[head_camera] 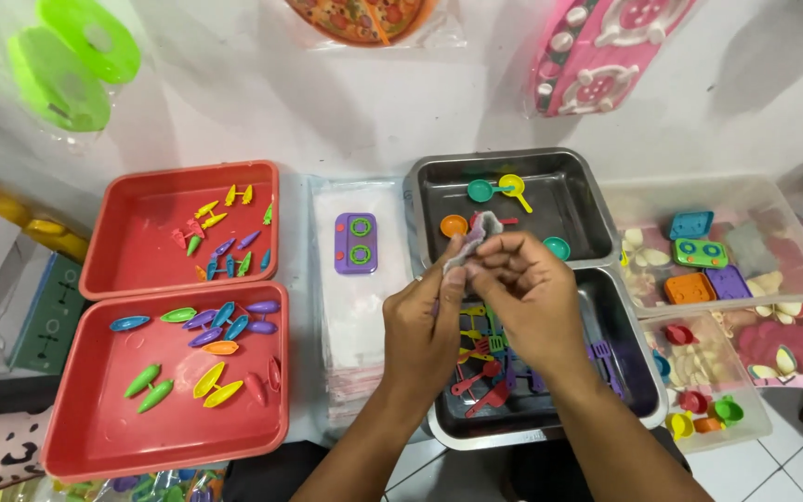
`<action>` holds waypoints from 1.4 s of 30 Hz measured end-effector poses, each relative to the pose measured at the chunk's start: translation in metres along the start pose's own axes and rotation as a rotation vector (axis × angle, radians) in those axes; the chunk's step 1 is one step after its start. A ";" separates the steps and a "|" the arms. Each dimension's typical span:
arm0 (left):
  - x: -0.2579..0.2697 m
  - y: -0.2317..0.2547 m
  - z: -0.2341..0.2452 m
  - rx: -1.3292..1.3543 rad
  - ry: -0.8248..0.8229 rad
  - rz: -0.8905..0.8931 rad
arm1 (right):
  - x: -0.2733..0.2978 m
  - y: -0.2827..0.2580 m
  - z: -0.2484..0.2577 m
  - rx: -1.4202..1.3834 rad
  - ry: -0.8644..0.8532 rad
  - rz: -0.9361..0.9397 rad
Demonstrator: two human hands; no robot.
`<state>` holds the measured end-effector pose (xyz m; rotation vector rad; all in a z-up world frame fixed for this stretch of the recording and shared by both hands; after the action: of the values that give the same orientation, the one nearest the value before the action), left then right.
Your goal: Wiping small plastic toy parts with a cloth and organizing them into trays.
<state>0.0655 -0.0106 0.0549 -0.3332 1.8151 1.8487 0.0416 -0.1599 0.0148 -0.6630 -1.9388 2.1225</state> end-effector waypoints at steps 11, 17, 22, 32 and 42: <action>0.004 -0.040 -0.002 0.124 -0.076 0.218 | -0.005 -0.042 0.016 0.122 0.041 0.272; 0.020 -0.072 0.003 0.118 -0.139 0.396 | -0.002 -0.018 0.023 0.122 -0.078 0.225; 0.033 -0.095 0.005 0.083 -0.317 0.672 | 0.004 -0.066 0.032 0.142 -0.154 0.256; 0.006 -0.092 0.055 0.411 0.039 0.546 | 0.074 0.008 0.234 0.190 0.326 0.243; 0.009 -0.126 0.038 0.568 0.015 0.650 | 0.154 0.224 0.399 1.478 0.099 -0.469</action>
<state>0.1310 0.0237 -0.0539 0.5061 2.5490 1.5741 -0.2367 -0.4788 -0.2174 0.0273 -0.0805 2.3215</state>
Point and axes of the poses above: each hand's wrist, its own x-axis away from the middle knuckle, its own z-axis out of the back of the hand, y = z × x, the point moved 9 cm from there along -x, towards the middle knuckle, and after that the axes turned 3 degrees about x, right-handed, at the moved point
